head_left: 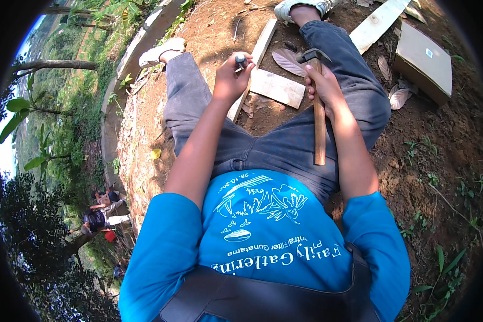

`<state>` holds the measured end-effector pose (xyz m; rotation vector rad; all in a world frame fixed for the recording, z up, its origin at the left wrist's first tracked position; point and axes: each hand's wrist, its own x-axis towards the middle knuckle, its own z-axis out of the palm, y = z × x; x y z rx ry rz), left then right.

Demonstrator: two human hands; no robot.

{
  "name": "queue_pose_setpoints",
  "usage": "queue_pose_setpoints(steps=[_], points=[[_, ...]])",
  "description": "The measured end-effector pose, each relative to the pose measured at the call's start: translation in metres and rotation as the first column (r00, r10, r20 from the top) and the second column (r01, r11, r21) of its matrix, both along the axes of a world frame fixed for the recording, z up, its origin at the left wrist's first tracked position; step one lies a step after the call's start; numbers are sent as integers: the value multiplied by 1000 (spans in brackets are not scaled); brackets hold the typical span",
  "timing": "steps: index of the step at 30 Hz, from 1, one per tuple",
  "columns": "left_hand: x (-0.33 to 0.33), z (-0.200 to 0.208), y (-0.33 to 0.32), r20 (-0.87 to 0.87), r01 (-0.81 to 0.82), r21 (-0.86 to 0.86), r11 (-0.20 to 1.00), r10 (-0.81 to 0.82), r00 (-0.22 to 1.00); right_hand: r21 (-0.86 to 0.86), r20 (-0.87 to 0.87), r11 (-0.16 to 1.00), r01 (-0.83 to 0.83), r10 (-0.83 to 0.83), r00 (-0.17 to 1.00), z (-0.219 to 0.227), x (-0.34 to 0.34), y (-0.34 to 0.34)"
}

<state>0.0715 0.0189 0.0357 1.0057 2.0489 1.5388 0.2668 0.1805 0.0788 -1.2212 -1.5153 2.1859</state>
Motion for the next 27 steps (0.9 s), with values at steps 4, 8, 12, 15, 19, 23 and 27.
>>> queue_pose_setpoints(steps=[4, 8, 12, 15, 19, 23, 27], points=[[2, 5, -2, 31, 35, -17, 999, -34, 999, -14, 7, 1000, 12, -11, 1000, 3, 0, -1], [4, 5, -1, -31, 45, 9, 999, -45, 998, -11, 8, 1000, 4, -4, 1000, 2, 0, 0], [3, 4, 4, -238, 12, -57, 998, -25, 971, -5, 22, 1000, 4, -4, 1000, 0, 1, 0], [-1, 1, 9, -277, 16, -58, 998, -31, 960, -13, 22, 1000, 4, -4, 1000, -4, 2, 2], [-7, -3, 5, -251, 26, -112, 993, -53, 967, 59, 33, 998, -18, 16, 999, -7, 1, 0], [-13, -1, 3, -179, 118, -122, 986, -138, 974, 220, 55, 975, -27, 16, 998, -13, 0, -5], [-24, -4, 0, -256, 148, -157, 976, -185, 949, 326, -16, 943, -70, 79, 997, -11, -11, -17]])
